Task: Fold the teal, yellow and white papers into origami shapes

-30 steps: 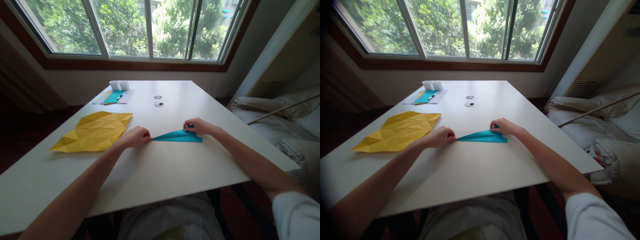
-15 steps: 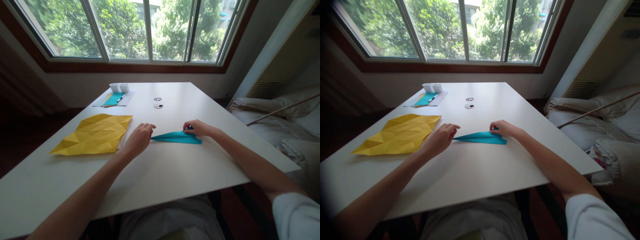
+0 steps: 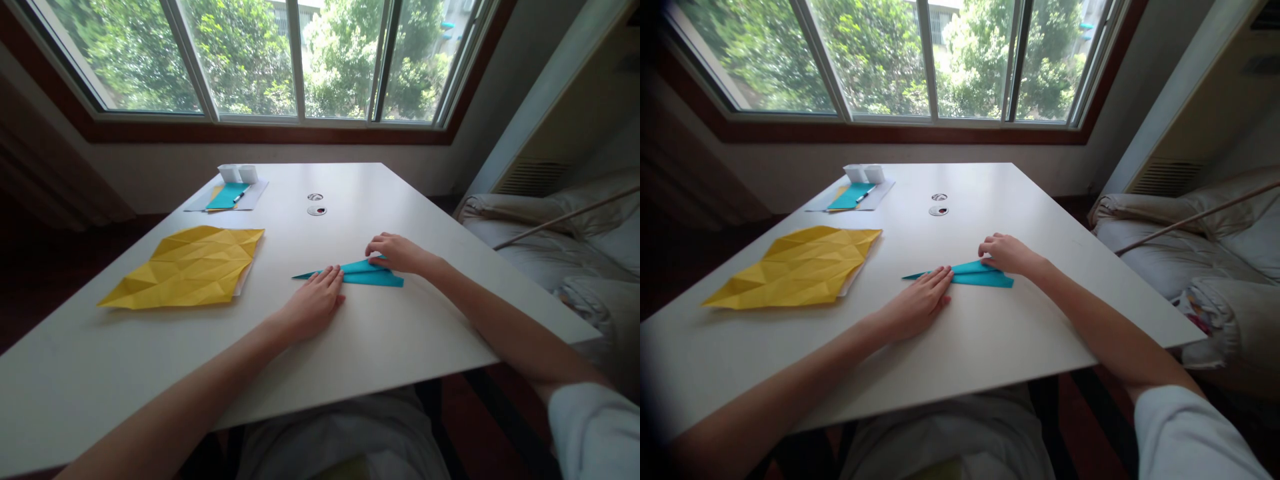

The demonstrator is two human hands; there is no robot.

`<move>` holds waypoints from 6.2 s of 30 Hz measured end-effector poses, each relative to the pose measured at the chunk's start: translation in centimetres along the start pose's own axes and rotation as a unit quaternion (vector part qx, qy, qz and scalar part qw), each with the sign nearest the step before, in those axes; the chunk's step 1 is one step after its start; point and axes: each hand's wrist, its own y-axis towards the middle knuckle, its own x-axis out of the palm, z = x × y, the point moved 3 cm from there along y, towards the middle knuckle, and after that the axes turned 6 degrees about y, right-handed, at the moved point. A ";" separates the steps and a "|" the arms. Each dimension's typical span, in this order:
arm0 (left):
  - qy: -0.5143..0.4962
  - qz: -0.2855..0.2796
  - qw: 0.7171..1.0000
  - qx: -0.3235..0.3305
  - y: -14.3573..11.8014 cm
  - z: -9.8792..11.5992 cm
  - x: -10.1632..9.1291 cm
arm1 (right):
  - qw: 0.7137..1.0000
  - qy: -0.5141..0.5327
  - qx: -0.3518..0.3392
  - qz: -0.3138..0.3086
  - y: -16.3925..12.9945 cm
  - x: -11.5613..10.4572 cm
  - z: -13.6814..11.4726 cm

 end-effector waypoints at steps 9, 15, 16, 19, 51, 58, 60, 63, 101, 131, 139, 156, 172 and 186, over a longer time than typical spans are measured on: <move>-0.007 -0.019 1.000 -0.014 0.0 0.1 -0.2 | 0.989 -0.037 -0.141 0.002 -0.3 0.7 -5.1; -0.014 -0.031 0.999 -0.025 0.0 0.0 -0.4 | 0.993 -0.032 -0.115 -0.003 -0.2 1.2 -5.3; -0.013 -0.034 0.999 -0.026 0.0 -0.1 -0.3 | 0.993 -0.034 -0.110 -0.004 -0.2 1.1 -5.3; -0.008 -0.035 0.999 -0.028 -0.1 -0.1 -0.3 | 0.994 -0.041 -0.099 -0.012 -0.2 1.0 -5.5; 0.132 -0.032 0.978 -0.158 -1.8 1.3 -1.8 | 0.997 -0.041 -0.054 -0.048 -0.5 0.3 -6.2; 0.135 -0.034 0.970 -0.198 -2.1 1.5 -1.9 | 0.997 -0.039 -0.052 -0.049 -0.4 0.3 -6.1; 0.130 -0.036 0.970 -0.202 -2.1 1.5 -1.9 | 0.997 -0.039 -0.051 -0.050 -0.5 0.3 -6.1; 0.115 -0.049 0.973 -0.195 -2.0 1.3 -2.0 | 0.997 -0.037 -0.053 -0.050 -0.5 0.3 -6.1; 0.106 -0.083 0.978 -0.158 -1.8 0.2 -2.7 | 0.997 -0.067 -0.042 0.002 -0.6 2.1 -7.5; 0.140 -0.125 0.957 -0.221 -2.6 -0.6 -3.7 | 0.963 0.119 0.131 -0.202 -2.0 2.8 -2.4; 0.095 -0.019 0.971 -0.221 -1.9 -3.0 -4.9 | 0.967 0.110 0.145 -0.178 -1.8 3.2 -2.2; 0.109 0.199 0.967 -0.117 -1.3 -7.6 -4.6 | 0.972 0.224 0.023 -0.066 -1.2 0.0 1.3; -0.260 -0.127 0.948 -0.132 -1.5 -6.4 -4.2 | 0.807 0.553 0.206 0.011 -0.4 1.1 4.4; -0.316 -0.052 0.928 -0.190 -0.2 -3.4 -3.3 | 0.850 0.497 0.174 -0.003 0.3 2.4 2.8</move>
